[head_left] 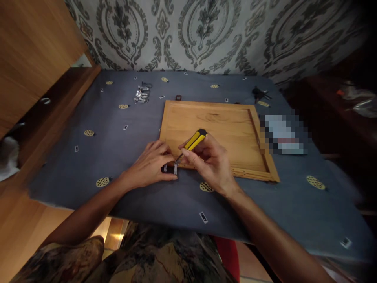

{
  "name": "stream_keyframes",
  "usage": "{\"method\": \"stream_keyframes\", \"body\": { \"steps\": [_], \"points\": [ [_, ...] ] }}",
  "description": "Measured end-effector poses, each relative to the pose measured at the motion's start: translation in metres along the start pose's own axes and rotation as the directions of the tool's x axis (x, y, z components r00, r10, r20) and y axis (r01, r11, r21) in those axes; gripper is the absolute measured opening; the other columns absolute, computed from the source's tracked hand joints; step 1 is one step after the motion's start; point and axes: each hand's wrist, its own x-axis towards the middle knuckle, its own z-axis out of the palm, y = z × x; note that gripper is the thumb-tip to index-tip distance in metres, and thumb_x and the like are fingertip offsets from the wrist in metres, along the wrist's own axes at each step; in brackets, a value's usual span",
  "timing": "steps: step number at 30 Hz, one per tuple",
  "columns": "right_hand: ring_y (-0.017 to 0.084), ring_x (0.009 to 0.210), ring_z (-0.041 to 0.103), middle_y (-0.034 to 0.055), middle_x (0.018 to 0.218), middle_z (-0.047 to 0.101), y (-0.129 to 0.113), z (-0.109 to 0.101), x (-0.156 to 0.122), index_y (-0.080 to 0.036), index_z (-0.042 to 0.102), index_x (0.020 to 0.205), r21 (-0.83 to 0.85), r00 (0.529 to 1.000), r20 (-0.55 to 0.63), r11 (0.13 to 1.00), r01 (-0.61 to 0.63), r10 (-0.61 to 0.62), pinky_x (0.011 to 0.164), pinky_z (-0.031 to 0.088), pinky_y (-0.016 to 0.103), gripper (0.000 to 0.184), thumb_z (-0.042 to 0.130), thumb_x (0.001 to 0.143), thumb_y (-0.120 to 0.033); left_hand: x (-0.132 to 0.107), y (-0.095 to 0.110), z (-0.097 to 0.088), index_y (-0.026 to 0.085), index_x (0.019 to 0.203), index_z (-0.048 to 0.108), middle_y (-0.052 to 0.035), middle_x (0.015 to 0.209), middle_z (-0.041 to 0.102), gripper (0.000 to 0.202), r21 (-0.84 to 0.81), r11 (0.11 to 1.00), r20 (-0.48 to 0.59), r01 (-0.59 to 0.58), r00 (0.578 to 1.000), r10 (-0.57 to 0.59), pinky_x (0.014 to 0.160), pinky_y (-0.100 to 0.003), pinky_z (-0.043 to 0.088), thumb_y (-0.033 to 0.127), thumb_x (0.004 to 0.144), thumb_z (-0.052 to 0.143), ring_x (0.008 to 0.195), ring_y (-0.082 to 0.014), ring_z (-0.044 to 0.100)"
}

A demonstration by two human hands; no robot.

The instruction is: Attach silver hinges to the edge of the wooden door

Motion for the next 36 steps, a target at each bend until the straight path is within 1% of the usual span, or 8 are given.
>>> {"method": "stream_keyframes", "body": {
  "steps": [5,9,16,20,25,29,32,36],
  "points": [
    [0.011,0.068,0.068,-0.0031,0.084,0.064,-0.006,-0.003,0.005,-0.024,0.057,0.114,0.037,0.993,0.112,0.999,0.020,-0.024,0.062,0.059,0.025,0.033,0.068,0.092,-0.046,0.000,-0.002,0.003,0.023,0.110,0.072,-0.0074,0.108,0.058,0.039,0.028,1.000,-0.012,-0.001,1.000,0.001,0.095,-0.045,0.043,0.052,0.085,0.077,0.109,-0.0291,0.050],
    [0.011,0.066,0.067,-0.0028,0.078,0.062,-0.007,-0.007,0.006,-0.022,0.063,0.103,0.025,0.988,0.152,1.000,0.017,-0.021,0.063,0.059,0.025,0.028,0.064,0.094,-0.048,-0.001,-0.002,0.004,0.022,0.105,0.074,-0.0070,0.105,0.058,0.037,0.027,1.000,-0.022,-0.005,1.000,0.006,0.094,-0.044,0.044,0.052,0.083,0.078,0.107,-0.0282,0.050],
    [0.010,0.059,0.065,-0.0042,0.075,0.063,-0.007,-0.003,0.006,-0.022,0.059,0.085,0.084,0.996,0.091,0.996,-0.022,0.015,0.053,0.057,0.022,0.030,0.077,0.084,-0.046,0.000,-0.001,0.003,0.024,0.114,0.073,-0.0070,0.105,0.058,0.041,0.030,1.000,-0.022,-0.008,1.000,0.008,0.092,-0.044,0.044,0.051,0.083,0.079,0.107,-0.0284,0.051],
    [0.010,0.057,0.065,-0.0049,0.073,0.065,-0.009,-0.002,0.006,-0.023,0.056,0.088,0.092,0.994,0.096,0.994,-0.057,0.048,0.054,0.058,0.023,0.035,0.079,0.081,-0.049,0.000,-0.001,0.003,0.023,0.115,0.072,-0.0076,0.105,0.058,0.043,0.038,0.999,-0.024,-0.011,1.000,0.012,0.092,-0.044,0.045,0.051,0.083,0.080,0.107,-0.0289,0.051],
    [0.011,0.067,0.069,-0.0014,0.086,0.067,-0.015,-0.006,0.009,-0.022,0.063,0.108,0.065,0.988,0.153,0.998,0.008,-0.018,0.065,0.060,0.025,0.035,0.070,0.089,-0.050,0.000,-0.002,0.003,0.022,0.112,0.073,-0.0076,0.109,0.059,0.041,0.025,1.000,-0.013,-0.007,1.000,0.007,0.096,-0.046,0.044,0.050,0.083,0.079,0.111,-0.0296,0.050],
    [0.009,0.059,0.064,-0.0023,0.079,0.065,-0.015,-0.005,0.012,-0.020,0.068,0.093,0.108,0.989,0.149,0.994,-0.018,0.002,0.055,0.056,0.023,0.032,0.074,0.085,-0.051,0.000,-0.002,0.003,0.022,0.110,0.073,-0.0073,0.108,0.058,0.039,0.011,1.000,-0.023,-0.014,1.000,0.014,0.096,-0.046,0.044,0.049,0.083,0.080,0.110,-0.0290,0.051],
    [0.007,0.049,0.057,-0.0053,0.069,0.061,-0.013,-0.001,0.014,-0.021,0.063,0.082,0.138,0.994,0.093,0.988,-0.063,0.050,0.044,0.049,0.020,0.034,0.084,0.077,-0.047,-0.001,-0.002,0.005,0.022,0.107,0.073,-0.0070,0.106,0.059,0.038,0.011,1.000,-0.035,-0.017,0.999,0.017,0.095,-0.045,0.044,0.050,0.082,0.080,0.109,-0.0286,0.051],
    [0.008,0.048,0.056,-0.0071,0.061,0.058,-0.014,0.001,0.016,-0.023,0.057,0.080,0.142,0.994,0.084,0.986,-0.087,0.076,0.043,0.048,0.021,0.039,0.087,0.073,-0.046,-0.001,-0.003,0.006,0.022,0.104,0.073,-0.0068,0.107,0.059,0.037,0.018,1.000,-0.045,-0.015,0.999,0.016,0.095,-0.045,0.044,0.051,0.082,0.080,0.110,-0.0285,0.051]
  ]
}}
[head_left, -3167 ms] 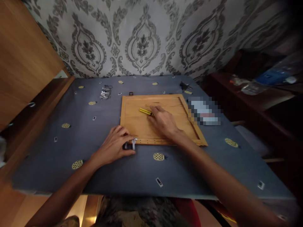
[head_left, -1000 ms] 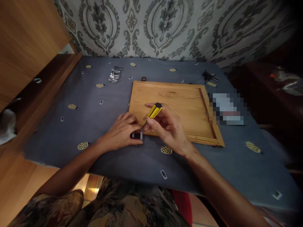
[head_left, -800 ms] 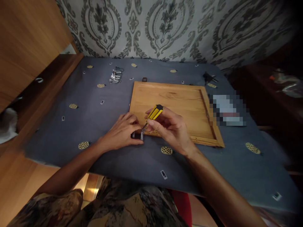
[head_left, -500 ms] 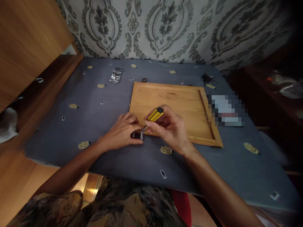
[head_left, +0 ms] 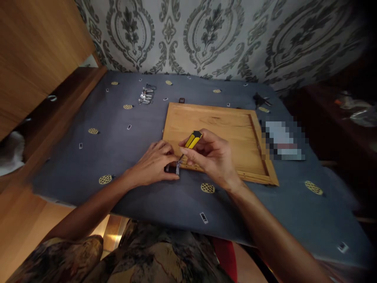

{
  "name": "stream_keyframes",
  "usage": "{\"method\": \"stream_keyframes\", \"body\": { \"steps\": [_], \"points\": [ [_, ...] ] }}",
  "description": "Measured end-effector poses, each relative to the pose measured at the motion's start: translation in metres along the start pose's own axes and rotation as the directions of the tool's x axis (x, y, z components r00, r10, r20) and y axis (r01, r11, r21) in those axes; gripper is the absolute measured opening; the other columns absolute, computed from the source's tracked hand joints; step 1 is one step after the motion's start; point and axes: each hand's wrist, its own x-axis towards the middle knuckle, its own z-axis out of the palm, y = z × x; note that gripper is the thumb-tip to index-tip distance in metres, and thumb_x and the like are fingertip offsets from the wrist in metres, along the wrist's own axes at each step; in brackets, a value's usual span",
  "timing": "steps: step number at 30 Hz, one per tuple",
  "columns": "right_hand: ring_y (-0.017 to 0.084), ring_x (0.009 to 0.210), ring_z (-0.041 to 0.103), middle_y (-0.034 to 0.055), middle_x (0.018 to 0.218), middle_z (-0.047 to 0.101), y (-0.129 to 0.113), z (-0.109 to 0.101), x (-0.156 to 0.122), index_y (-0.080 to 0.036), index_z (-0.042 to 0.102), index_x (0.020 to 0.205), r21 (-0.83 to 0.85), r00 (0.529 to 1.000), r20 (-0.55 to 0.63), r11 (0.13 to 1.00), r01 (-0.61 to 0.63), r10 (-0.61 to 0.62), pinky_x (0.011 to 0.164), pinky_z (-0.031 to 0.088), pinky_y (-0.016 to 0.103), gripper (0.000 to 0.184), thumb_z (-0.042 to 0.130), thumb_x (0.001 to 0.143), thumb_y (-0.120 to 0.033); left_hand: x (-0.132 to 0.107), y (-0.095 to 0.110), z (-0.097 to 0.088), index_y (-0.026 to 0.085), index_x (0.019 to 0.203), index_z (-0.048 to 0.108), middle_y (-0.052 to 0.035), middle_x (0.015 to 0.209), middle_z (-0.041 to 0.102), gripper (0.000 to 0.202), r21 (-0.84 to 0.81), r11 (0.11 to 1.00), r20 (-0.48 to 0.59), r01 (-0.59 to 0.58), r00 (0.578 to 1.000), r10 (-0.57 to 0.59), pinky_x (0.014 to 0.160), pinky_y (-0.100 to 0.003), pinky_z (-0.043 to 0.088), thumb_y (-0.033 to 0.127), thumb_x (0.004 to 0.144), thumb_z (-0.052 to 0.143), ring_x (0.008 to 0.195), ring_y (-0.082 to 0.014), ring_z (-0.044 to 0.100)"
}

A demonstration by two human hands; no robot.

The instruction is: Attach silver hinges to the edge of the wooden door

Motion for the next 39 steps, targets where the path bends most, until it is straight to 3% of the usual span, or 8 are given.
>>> {"method": "stream_keyframes", "body": {
  "steps": [6,10,15,20,22,28,34,39],
  "points": [
    [0.010,0.060,0.065,-0.0035,0.072,0.067,-0.004,-0.007,-0.001,-0.021,0.066,0.104,-0.012,0.992,0.108,0.998,0.061,-0.059,0.061,0.058,0.026,0.030,0.074,0.087,-0.045,0.000,0.000,-0.001,0.022,0.103,0.073,-0.0068,0.106,0.059,0.035,-0.012,1.000,0.014,-0.004,1.000,0.004,0.095,-0.045,0.044,0.050,0.083,0.079,0.110,-0.0287,0.051],
    [0.009,0.051,0.061,-0.0057,0.062,0.064,-0.001,-0.005,-0.001,-0.021,0.068,0.096,0.022,0.993,0.110,0.999,0.049,-0.051,0.052,0.053,0.024,0.027,0.079,0.084,-0.042,0.000,-0.001,-0.001,0.022,0.104,0.073,-0.0075,0.109,0.059,0.036,-0.008,1.000,0.022,0.001,1.000,-0.001,0.096,-0.046,0.044,0.050,0.083,0.080,0.111,-0.0293,0.050],
    [0.008,0.046,0.056,-0.0087,0.058,0.058,-0.002,0.000,0.001,-0.023,0.059,0.084,0.038,0.996,0.075,0.998,0.051,-0.054,0.044,0.047,0.021,0.034,0.088,0.074,-0.038,0.000,0.000,-0.001,0.022,0.108,0.072,-0.0076,0.111,0.059,0.038,-0.007,1.000,0.019,0.007,1.000,-0.007,0.096,-0.046,0.044,0.050,0.083,0.080,0.112,-0.0294,0.050],
    [0.010,0.057,0.063,-0.0054,0.068,0.064,-0.007,-0.008,0.001,-0.022,0.065,0.108,0.005,0.991,0.126,0.999,0.051,-0.051,0.056,0.054,0.024,0.035,0.079,0.084,-0.043,0.000,0.001,-0.003,0.021,0.102,0.074,-0.0068,0.106,0.059,0.035,-0.020,1.000,0.017,0.003,1.000,-0.002,0.095,-0.045,0.044,0.049,0.082,0.080,0.109,-0.0283,0.050],
    [0.010,0.058,0.062,-0.0036,0.070,0.064,-0.009,-0.011,0.001,-0.020,0.068,0.108,-0.014,0.988,0.146,0.998,0.055,-0.052,0.058,0.054,0.025,0.033,0.074,0.088,-0.046,0.000,0.000,-0.003,0.021,0.102,0.074,-0.0068,0.105,0.059,0.036,-0.017,1.000,0.014,0.002,1.000,-0.002,0.094,-0.044,0.044,0.049,0.081,0.081,0.108,-0.0283,0.051],
    [0.007,0.051,0.055,-0.0036,0.069,0.065,-0.007,-0.007,0.003,-0.020,0.060,0.076,-0.064,0.997,0.055,0.996,0.054,-0.051,0.046,0.047,0.022,0.036,0.086,0.075,-0.046,0.000,-0.001,-0.001,0.021,0.109,0.072,-0.0075,0.108,0.060,0.040,-0.005,1.000,0.012,-0.016,1.000,0.016,0.094,-0.045,0.045,0.051,0.083,0.079,0.109,-0.0289,0.050],
    [0.010,0.057,0.062,-0.0048,0.066,0.063,-0.009,-0.006,-0.001,-0.022,0.063,0.083,-0.088,0.992,0.087,0.991,0.101,-0.093,0.053,0.052,0.023,0.028,0.081,0.082,-0.043,0.000,-0.001,-0.001,0.022,0.107,0.073,-0.0071,0.107,0.059,0.039,0.002,1.000,0.009,-0.014,1.000,0.014,0.094,-0.045,0.045,0.051,0.082,0.080,0.108,-0.0288,0.051],
    [0.007,0.051,0.062,-0.0024,0.079,0.069,-0.012,-0.008,-0.007,-0.023,0.070,0.097,-0.056,0.968,-0.135,0.977,0.205,-0.211,0.051,0.054,0.023,0.019,0.075,0.088,-0.040,0.001,0.000,-0.002,0.021,0.109,0.074,-0.0070,0.106,0.060,0.039,-0.023,1.000,0.022,-0.001,1.000,0.002,0.093,-0.044,0.044,0.050,0.083,0.079,0.108,-0.0291,0.051]
  ]
}}
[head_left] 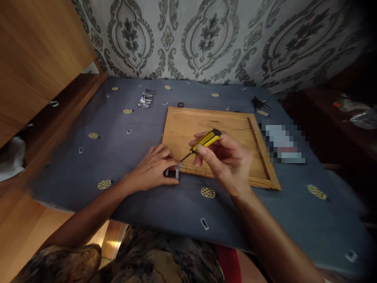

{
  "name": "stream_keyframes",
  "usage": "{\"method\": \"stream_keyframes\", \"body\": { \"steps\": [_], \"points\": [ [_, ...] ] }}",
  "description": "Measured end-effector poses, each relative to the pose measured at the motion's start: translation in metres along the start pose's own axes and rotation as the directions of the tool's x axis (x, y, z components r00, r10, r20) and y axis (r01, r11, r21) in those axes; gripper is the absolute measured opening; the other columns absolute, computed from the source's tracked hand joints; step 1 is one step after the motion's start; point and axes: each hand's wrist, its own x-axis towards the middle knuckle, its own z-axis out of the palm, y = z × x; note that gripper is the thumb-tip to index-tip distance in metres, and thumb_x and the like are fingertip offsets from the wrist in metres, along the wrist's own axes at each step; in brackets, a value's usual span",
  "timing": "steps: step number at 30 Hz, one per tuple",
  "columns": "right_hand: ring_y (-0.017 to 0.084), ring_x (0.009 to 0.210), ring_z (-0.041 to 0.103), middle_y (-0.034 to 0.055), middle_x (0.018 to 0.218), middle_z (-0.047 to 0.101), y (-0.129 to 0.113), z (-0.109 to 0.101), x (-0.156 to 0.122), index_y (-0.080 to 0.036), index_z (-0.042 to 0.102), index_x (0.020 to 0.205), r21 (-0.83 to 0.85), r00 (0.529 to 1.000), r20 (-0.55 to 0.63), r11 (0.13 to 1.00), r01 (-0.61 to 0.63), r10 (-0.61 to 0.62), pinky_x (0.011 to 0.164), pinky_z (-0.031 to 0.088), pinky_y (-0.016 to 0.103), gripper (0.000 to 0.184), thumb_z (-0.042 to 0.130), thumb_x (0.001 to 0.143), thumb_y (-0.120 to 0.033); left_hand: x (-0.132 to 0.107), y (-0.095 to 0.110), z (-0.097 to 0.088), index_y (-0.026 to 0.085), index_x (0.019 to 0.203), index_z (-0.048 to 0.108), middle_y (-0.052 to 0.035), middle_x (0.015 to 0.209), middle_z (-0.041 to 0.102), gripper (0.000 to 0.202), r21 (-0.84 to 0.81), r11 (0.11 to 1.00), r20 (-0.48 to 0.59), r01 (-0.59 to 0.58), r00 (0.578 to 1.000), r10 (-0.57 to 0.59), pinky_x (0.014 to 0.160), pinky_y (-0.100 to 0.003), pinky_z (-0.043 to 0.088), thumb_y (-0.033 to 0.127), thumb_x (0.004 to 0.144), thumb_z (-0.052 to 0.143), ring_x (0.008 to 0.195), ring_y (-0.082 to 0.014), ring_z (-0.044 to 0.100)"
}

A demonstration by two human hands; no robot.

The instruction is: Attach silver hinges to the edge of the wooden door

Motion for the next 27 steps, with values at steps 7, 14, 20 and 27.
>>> {"method": "stream_keyframes", "body": {
  "steps": [7,14,20,27],
  "points": [
    [0.008,0.050,0.062,-0.0009,0.079,0.070,0.007,-0.001,-0.004,-0.022,0.069,0.098,-0.029,0.998,-0.016,0.998,-0.059,0.059,0.048,0.055,0.024,0.026,0.075,0.087,-0.046,0.000,0.001,0.000,0.019,0.106,0.074,-0.0066,0.105,0.060,0.036,-0.033,0.999,-0.015,-0.001,1.000,0.001,0.093,-0.043,0.043,0.047,0.083,0.080,0.107,-0.0288,0.051],
    [0.008,0.050,0.062,-0.0025,0.076,0.068,0.014,0.001,-0.006,-0.022,0.068,0.097,0.014,0.998,-0.002,0.998,-0.063,0.063,0.049,0.054,0.024,0.025,0.075,0.087,-0.044,0.000,0.001,-0.001,0.020,0.105,0.073,-0.0064,0.104,0.061,0.037,-0.024,1.000,-0.028,-0.003,1.000,0.003,0.093,-0.042,0.043,0.047,0.082,0.082,0.106,-0.0274,0.051],
    [0.009,0.050,0.062,-0.0041,0.070,0.065,0.018,0.001,-0.006,-0.021,0.066,0.096,0.000,0.998,0.029,0.998,-0.061,0.061,0.050,0.056,0.024,0.026,0.073,0.089,-0.044,-0.001,0.001,0.000,0.021,0.105,0.074,-0.0062,0.105,0.061,0.036,-0.025,1.000,-0.026,-0.006,1.000,0.005,0.092,-0.042,0.043,0.046,0.081,0.082,0.105,-0.0270,0.051],
    [0.007,0.050,0.061,-0.0009,0.084,0.072,0.016,0.002,-0.007,-0.022,0.057,0.082,0.062,0.992,0.037,0.990,-0.123,0.121,0.045,0.054,0.021,0.033,0.084,0.078,-0.041,0.000,0.001,0.000,0.020,0.108,0.073,-0.0073,0.107,0.061,0.037,-0.033,0.999,-0.021,-0.009,1.000,0.009,0.095,-0.044,0.044,0.046,0.082,0.081,0.107,-0.0279,0.051]
  ]
}}
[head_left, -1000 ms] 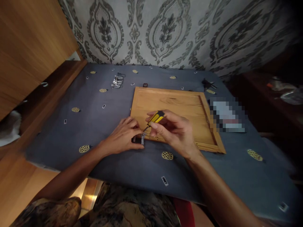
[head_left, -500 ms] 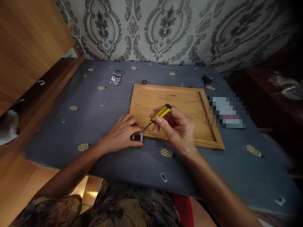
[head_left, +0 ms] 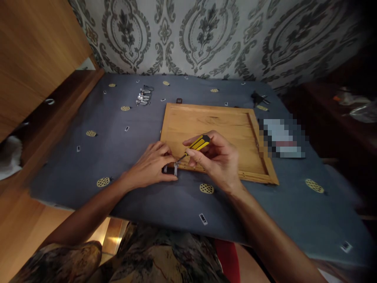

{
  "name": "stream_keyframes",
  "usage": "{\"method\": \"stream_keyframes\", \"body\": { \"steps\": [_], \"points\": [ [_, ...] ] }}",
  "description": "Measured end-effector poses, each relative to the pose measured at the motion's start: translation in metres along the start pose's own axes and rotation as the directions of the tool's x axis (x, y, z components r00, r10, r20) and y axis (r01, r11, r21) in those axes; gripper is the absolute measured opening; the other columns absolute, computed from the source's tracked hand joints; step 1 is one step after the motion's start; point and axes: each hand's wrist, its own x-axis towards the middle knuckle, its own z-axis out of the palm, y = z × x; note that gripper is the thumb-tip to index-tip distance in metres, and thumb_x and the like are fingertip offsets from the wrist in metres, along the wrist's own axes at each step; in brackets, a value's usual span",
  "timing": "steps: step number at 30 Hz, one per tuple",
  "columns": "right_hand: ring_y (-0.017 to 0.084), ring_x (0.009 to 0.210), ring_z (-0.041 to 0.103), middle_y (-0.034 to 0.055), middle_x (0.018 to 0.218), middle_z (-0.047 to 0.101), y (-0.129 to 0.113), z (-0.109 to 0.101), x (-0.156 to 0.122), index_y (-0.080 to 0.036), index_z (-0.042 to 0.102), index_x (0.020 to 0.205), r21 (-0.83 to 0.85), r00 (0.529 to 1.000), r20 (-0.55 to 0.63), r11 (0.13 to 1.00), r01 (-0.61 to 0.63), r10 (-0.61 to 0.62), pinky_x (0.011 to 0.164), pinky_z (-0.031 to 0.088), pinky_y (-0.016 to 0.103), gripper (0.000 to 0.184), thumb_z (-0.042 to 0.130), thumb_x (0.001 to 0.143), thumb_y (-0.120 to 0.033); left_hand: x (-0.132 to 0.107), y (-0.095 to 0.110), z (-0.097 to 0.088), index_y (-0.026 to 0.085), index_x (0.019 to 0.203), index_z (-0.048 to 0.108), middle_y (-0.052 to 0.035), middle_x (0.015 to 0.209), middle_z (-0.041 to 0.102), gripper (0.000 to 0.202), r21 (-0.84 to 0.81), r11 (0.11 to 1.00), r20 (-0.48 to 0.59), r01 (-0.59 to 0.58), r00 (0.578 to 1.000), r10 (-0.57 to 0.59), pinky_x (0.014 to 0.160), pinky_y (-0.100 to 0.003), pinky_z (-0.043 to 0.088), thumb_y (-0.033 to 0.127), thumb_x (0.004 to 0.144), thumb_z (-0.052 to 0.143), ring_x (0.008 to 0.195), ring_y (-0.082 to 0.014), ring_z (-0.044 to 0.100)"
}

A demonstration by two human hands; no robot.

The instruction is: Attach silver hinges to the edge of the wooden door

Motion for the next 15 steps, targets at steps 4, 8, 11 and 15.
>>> {"method": "stream_keyframes", "body": {
  "steps": [4,8,11,15],
  "points": [
    [0.009,0.056,0.065,-0.0032,0.079,0.069,-0.005,-0.004,0.000,-0.023,0.062,0.099,0.019,0.998,0.060,1.000,-0.006,0.005,0.054,0.057,0.023,0.031,0.080,0.082,-0.041,0.000,0.000,0.000,0.022,0.104,0.074,-0.0069,0.105,0.060,0.033,-0.012,1.000,-0.001,0.011,1.000,-0.011,0.095,-0.045,0.043,0.048,0.085,0.077,0.107,-0.0282,0.050],
    [0.012,0.063,0.067,-0.0030,0.071,0.067,-0.007,-0.007,0.002,-0.021,0.067,0.113,-0.043,0.988,0.158,0.999,0.005,0.001,0.066,0.060,0.030,0.031,0.071,0.091,-0.042,0.000,0.000,0.001,0.022,0.104,0.074,-0.0065,0.105,0.059,0.033,-0.009,1.000,0.001,0.011,1.000,-0.011,0.096,-0.045,0.043,0.049,0.085,0.077,0.107,-0.0281,0.050],
    [0.011,0.060,0.066,-0.0031,0.068,0.067,-0.007,-0.003,0.004,-0.020,0.068,0.103,-0.026,0.986,0.167,1.000,-0.017,0.021,0.062,0.059,0.027,0.027,0.073,0.089,-0.042,0.000,-0.001,0.001,0.021,0.103,0.073,-0.0075,0.106,0.060,0.034,0.011,1.000,0.007,0.013,1.000,-0.014,0.095,-0.045,0.043,0.049,0.084,0.078,0.108,-0.0289,0.051],
    [0.009,0.054,0.064,-0.0052,0.065,0.065,-0.006,0.007,0.005,-0.021,0.063,0.095,0.046,0.978,0.197,0.996,-0.082,0.072,0.053,0.056,0.021,0.028,0.078,0.084,-0.043,0.000,0.000,0.002,0.021,0.102,0.072,-0.0081,0.111,0.061,0.031,-0.003,1.000,-0.004,0.014,1.000,-0.014,0.098,-0.047,0.043,0.046,0.084,0.079,0.111,-0.0296,0.051]
  ]
}}
